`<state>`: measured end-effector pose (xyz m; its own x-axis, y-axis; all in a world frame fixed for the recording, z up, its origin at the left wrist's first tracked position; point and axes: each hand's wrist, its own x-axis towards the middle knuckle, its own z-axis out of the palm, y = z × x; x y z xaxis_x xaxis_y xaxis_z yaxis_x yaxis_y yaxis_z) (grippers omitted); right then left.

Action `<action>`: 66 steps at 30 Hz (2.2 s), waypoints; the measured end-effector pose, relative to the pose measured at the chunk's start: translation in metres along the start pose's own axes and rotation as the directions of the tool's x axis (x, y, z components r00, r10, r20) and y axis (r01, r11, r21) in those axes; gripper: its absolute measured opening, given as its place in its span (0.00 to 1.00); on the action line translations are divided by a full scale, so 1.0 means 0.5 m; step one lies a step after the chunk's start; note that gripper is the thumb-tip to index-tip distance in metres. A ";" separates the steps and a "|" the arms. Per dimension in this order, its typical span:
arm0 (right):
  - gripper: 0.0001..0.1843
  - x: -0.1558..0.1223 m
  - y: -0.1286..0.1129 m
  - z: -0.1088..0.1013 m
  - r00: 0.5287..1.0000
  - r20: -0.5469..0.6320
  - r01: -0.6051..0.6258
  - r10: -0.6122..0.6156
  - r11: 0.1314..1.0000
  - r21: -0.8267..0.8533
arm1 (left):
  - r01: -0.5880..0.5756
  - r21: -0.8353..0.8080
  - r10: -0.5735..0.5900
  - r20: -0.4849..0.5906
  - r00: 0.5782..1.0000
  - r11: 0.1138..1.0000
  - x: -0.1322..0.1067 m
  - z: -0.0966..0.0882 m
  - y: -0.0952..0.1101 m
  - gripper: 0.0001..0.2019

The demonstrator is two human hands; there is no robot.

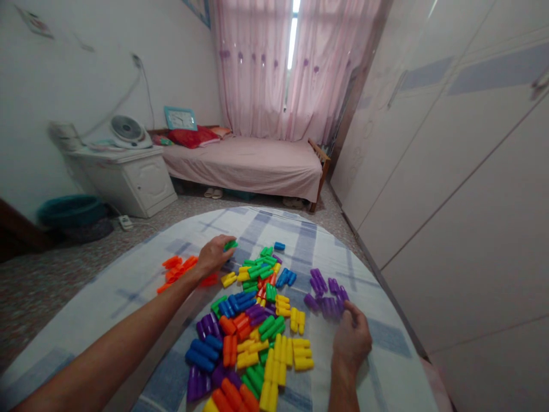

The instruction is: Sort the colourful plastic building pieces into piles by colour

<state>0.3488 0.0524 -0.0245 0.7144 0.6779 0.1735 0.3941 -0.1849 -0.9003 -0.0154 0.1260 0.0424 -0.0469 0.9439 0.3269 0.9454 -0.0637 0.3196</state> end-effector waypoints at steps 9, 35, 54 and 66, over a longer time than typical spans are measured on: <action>0.22 0.000 0.002 0.003 1.000 -0.009 0.024 -0.023 0.999 0.029 | 0.056 -0.373 -0.039 0.052 0.998 0.926 -0.013 -0.034 0.009 0.16; 0.21 0.001 0.004 0.007 1.000 -0.003 0.025 -0.025 0.997 0.077 | -0.161 -0.406 0.233 0.133 0.963 0.900 -0.037 0.018 0.144 0.16; 0.21 -0.002 0.000 0.007 1.000 -0.010 0.022 -0.022 0.999 0.044 | -0.267 -0.444 0.341 0.095 0.935 0.855 -0.050 0.039 0.182 0.15; 0.22 0.000 0.007 0.009 1.000 0.010 0.022 -0.022 0.997 0.069 | -0.399 -0.072 0.405 0.212 0.890 0.914 0.052 0.099 0.246 0.13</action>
<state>0.3477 0.0548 -0.0295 0.6995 0.6891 0.1894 0.3685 -0.1206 -0.9218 0.1154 0.1586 0.0462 0.4093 0.8825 0.2316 0.8598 -0.4580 0.2258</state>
